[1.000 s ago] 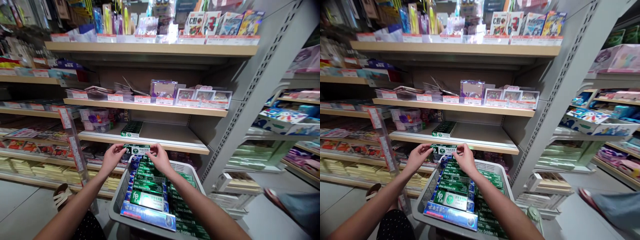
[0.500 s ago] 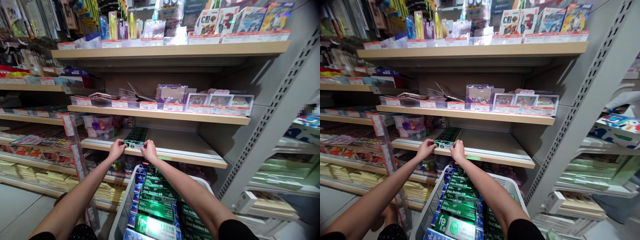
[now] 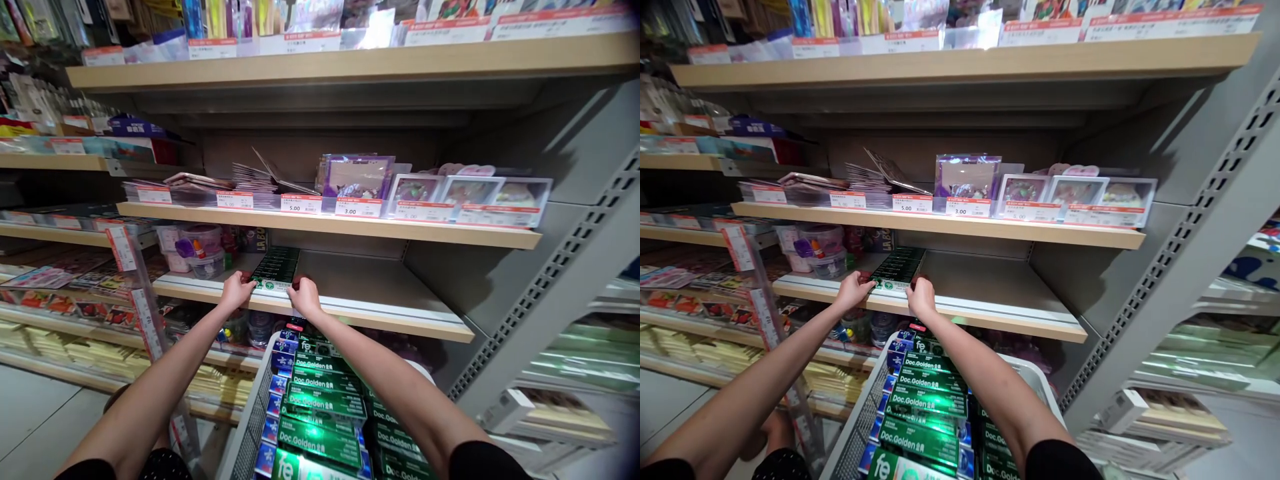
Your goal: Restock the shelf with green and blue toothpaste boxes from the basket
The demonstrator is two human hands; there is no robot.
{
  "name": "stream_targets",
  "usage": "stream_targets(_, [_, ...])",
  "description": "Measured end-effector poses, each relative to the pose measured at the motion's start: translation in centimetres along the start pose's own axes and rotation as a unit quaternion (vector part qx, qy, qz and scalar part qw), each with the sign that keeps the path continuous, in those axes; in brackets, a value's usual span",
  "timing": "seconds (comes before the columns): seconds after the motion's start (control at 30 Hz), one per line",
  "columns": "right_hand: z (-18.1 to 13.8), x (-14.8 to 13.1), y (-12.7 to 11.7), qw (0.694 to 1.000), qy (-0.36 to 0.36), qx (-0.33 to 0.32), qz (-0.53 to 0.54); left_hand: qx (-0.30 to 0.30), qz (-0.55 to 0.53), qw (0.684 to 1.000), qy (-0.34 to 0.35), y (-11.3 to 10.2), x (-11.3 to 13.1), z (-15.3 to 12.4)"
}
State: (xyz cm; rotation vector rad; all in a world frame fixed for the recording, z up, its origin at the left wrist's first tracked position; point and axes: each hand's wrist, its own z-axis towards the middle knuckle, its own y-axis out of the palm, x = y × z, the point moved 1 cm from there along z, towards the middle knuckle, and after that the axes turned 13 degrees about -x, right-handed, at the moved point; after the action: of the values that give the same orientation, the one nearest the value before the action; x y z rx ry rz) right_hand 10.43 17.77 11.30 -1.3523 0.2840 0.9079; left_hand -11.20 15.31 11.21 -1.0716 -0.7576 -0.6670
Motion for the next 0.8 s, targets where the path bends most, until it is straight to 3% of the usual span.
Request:
stream_targets(0.27, [0.8,0.9,0.5,1.000,0.008,0.023,0.015,-0.031,-0.044,0.999,0.002,0.5,-0.7,1.5])
stream_targets(0.5, [0.6,0.9,0.4,0.998,0.009,0.025,0.056,-0.016,-0.031,0.999,0.007,0.4,-1.0,1.1])
stream_targets(0.67, [-0.3,1.1,-0.2,0.990,0.024,0.020,0.135,-0.015,-0.108,0.994,0.013,0.5,-1.0,0.4])
stream_targets(0.8, [-2.4,2.0,-1.5,0.963,0.016,0.008,0.270,-0.014,-0.147,0.988,0.038,0.2,-0.7,-2.1])
